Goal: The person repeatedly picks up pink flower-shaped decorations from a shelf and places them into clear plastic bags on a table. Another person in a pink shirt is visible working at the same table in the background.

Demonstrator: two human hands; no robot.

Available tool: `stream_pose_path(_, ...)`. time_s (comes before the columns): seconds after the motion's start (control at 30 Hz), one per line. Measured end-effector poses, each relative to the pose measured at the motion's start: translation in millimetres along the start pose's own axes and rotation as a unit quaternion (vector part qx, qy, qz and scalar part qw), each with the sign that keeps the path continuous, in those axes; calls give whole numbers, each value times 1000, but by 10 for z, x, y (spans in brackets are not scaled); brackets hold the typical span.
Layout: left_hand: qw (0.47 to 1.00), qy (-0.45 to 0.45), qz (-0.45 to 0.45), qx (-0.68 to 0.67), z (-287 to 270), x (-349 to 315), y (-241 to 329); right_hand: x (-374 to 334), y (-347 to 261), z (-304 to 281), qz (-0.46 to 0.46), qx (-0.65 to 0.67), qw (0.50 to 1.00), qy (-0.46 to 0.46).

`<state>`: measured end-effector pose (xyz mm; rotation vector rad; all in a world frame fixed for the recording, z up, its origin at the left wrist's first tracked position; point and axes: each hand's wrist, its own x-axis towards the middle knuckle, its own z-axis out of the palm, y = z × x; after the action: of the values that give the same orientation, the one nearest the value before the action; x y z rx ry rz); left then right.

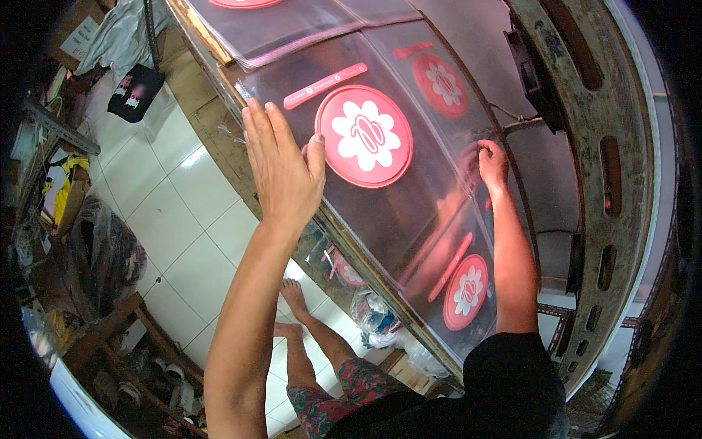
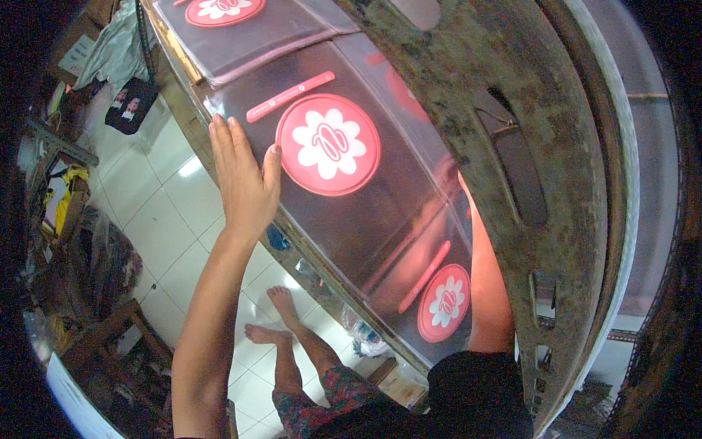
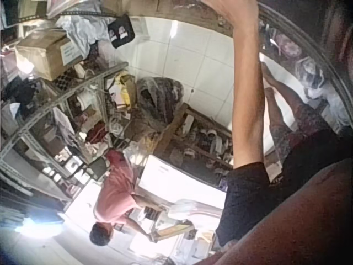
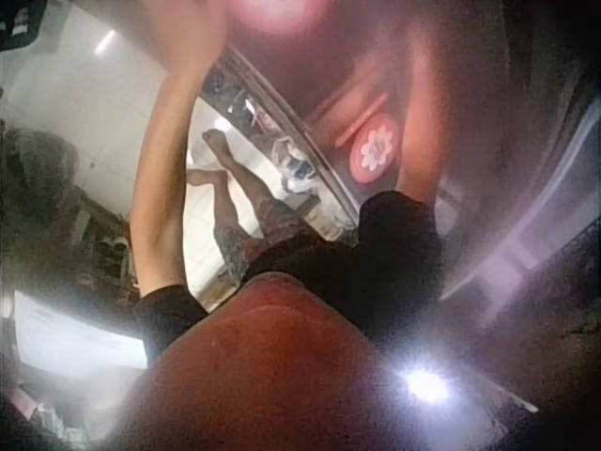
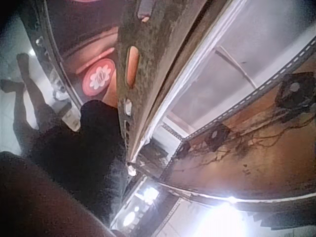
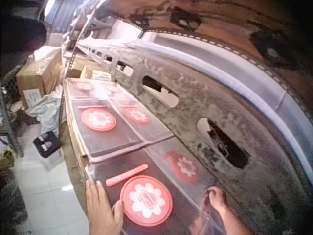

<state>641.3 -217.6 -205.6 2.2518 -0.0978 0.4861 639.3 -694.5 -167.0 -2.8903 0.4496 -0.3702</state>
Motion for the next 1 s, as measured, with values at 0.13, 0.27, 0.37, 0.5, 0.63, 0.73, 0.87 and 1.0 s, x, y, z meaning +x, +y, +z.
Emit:
stream_pose_path(0.13, 1000, 2, -5, 11, -3, -2, -9, -132, -293, -43, 6, -5, 1000, 4)
stream_pose_path(0.27, 1000, -4, -11, 10, -5, 0, 44, -190, -301, -96, -4, -15, 1000, 2)
stream_pose_path(0.37, 1000, -1, -10, 24, 1, 1, 24, -247, -380, -103, -19, -26, 999, 0)
stream_pose_path(0.5, 999, -3, -10, 34, -1, 0, 24, -306, -385, -84, -49, -20, 999, 12)
stream_pose_path(0.63, 999, -3, -10, 39, -4, 4, 28, -292, -372, -88, -56, -27, 998, 11)
stream_pose_path(0.73, 999, -5, -12, 41, 2, 12, 36, -300, -413, -115, -14, -14, 1000, 17)
stream_pose_path(0.87, 1000, -3, -11, 11, 3, -5, 63, -503, -516, -168, -89, 37, 994, 50)
stream_pose_path(1.0, 995, 7, -16, -94, -164, -163, -63, -982, -1531, -254, -123, 118, 984, 46)
